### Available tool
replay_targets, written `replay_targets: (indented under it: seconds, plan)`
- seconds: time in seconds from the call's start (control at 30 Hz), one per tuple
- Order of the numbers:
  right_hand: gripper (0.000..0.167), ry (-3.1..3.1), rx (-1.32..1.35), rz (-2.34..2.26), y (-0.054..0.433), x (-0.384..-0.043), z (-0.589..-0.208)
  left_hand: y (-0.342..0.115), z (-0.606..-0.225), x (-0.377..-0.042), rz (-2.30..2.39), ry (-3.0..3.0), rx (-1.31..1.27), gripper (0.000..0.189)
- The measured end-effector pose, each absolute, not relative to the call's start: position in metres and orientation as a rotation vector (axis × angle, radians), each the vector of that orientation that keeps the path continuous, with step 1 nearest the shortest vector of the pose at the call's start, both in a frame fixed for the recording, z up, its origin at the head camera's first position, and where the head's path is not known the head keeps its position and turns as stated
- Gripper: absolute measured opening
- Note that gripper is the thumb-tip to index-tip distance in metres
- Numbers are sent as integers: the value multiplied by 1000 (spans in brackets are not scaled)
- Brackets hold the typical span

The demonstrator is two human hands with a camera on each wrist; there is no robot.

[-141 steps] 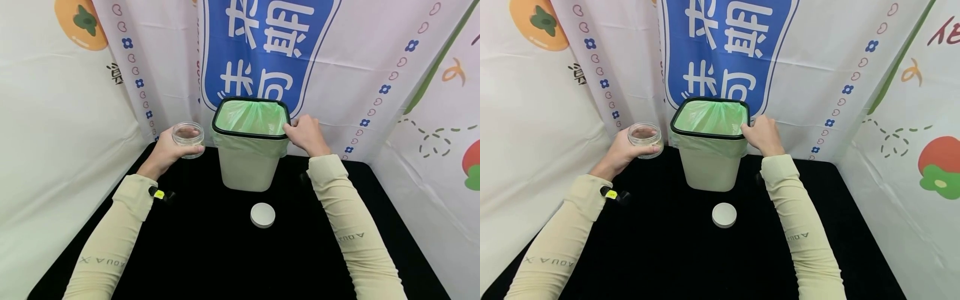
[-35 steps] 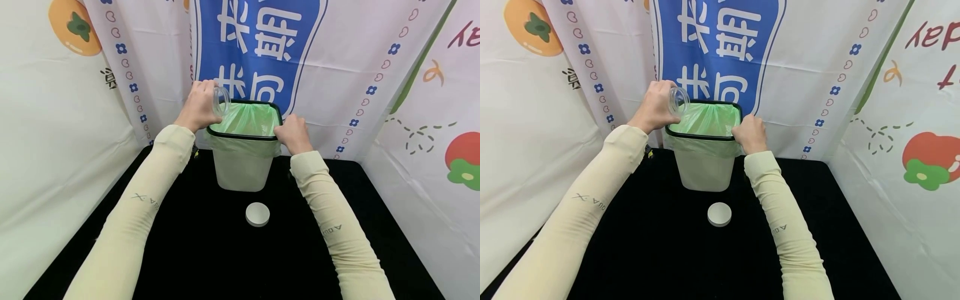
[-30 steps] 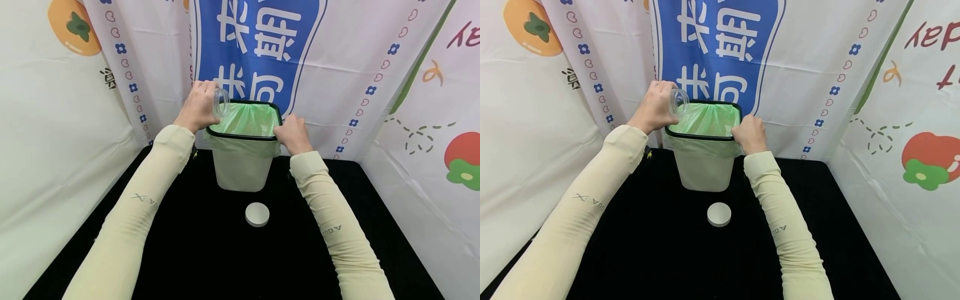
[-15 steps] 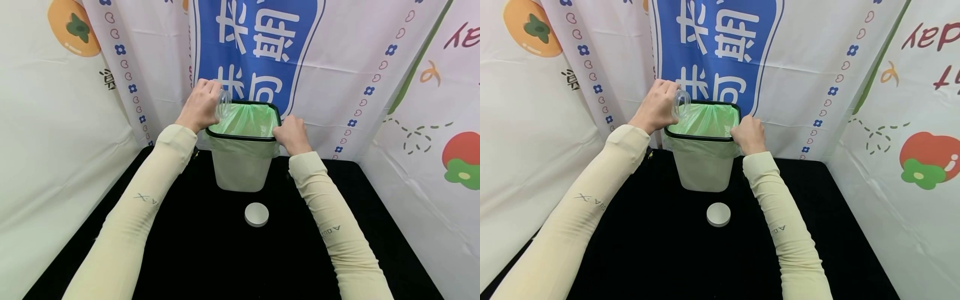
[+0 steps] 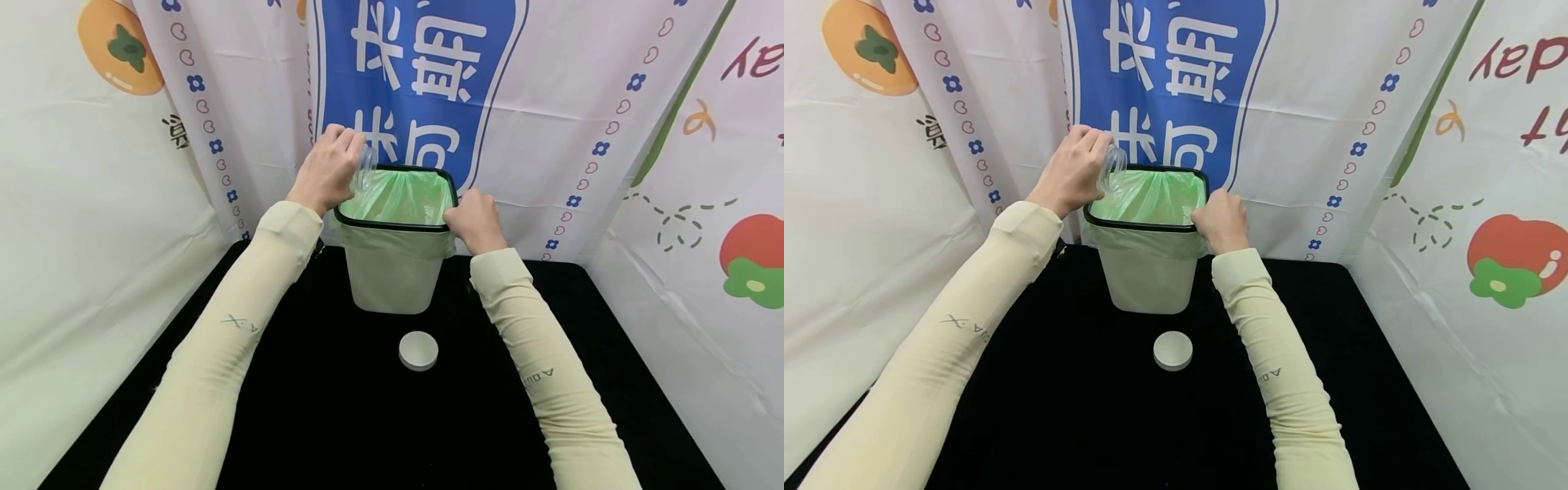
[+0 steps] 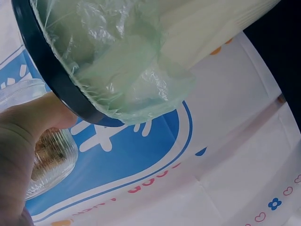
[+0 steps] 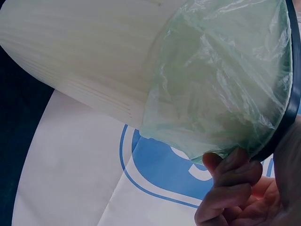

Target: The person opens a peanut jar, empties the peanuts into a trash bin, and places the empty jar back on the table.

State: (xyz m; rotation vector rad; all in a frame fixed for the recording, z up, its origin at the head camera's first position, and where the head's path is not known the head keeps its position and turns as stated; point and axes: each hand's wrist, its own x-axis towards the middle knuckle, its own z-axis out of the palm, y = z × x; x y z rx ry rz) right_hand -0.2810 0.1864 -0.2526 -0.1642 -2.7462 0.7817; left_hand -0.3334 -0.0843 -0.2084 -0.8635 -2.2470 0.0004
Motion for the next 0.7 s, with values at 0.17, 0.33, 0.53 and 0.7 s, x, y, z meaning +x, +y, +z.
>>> replay_targets:
  seconds: [0.17,0.33,0.53,0.7]
  plan:
    - [22,-2750,-165,776,186,-281,-253,-83,-207,-333,55,-2229,-866,55]
    - [23,-2747,-161,770,186,-281,-252,-81,-206,-331,77,-2214,-870,51]
    - [24,-2740,-156,769,187,-282,-253,-78,-204,-330,118,-2192,-883,45]
    - [25,-2743,-166,779,187,-283,-253,-77,-205,-331,125,-2162,-895,38]
